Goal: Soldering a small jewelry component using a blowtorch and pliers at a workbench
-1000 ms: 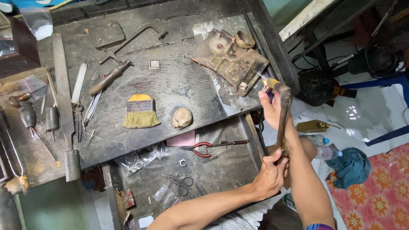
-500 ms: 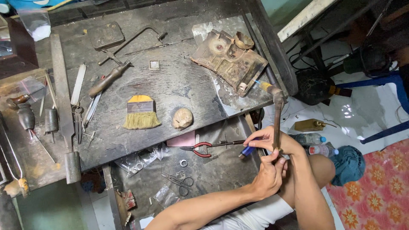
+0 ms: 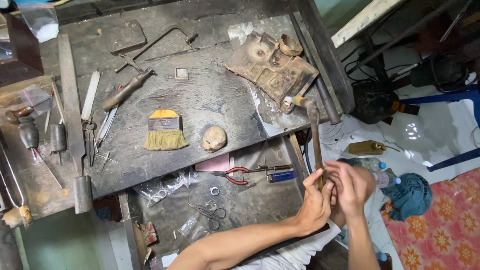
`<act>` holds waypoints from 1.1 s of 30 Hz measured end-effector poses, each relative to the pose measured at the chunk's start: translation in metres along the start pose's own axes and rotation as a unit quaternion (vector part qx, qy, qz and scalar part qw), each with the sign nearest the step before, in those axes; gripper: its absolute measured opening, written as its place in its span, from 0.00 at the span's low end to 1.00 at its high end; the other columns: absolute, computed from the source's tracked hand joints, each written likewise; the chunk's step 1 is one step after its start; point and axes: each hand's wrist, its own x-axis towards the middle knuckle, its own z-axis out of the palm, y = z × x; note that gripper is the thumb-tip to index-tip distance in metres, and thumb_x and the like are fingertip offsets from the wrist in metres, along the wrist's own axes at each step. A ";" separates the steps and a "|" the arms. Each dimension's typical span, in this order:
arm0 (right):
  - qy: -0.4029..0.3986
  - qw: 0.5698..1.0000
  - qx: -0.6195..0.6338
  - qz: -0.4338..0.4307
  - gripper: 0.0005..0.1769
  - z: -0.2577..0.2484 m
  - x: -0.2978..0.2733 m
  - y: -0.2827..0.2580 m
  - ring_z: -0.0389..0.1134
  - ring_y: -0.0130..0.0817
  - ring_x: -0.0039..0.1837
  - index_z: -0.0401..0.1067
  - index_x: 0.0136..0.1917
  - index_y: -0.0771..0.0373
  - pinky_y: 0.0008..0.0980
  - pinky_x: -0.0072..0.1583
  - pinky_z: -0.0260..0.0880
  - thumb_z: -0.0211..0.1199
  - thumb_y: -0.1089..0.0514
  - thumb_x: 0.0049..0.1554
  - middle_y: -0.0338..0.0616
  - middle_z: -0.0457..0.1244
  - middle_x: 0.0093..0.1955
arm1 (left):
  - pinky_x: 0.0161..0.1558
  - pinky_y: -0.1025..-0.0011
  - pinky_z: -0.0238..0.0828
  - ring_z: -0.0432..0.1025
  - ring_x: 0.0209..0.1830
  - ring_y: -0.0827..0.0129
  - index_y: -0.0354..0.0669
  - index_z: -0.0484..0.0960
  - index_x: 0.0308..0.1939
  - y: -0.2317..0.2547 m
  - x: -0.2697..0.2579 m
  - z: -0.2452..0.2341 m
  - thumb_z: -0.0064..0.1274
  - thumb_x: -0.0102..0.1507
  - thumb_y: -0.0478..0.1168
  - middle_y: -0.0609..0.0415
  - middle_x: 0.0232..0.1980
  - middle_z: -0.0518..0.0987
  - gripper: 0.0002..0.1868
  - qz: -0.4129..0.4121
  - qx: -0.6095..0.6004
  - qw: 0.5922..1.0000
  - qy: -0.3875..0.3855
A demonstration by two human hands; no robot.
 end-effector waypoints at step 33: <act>0.044 0.987 -0.128 -0.081 0.12 0.020 -0.021 0.026 0.73 0.29 0.52 0.77 0.55 0.69 0.24 0.58 0.72 0.68 0.66 0.57 0.46 0.72 0.49 | 0.63 0.58 0.68 0.70 0.58 0.51 0.28 0.36 0.72 -0.001 -0.006 -0.021 0.38 0.71 0.36 0.33 0.61 0.65 0.34 0.083 0.154 0.983 -0.050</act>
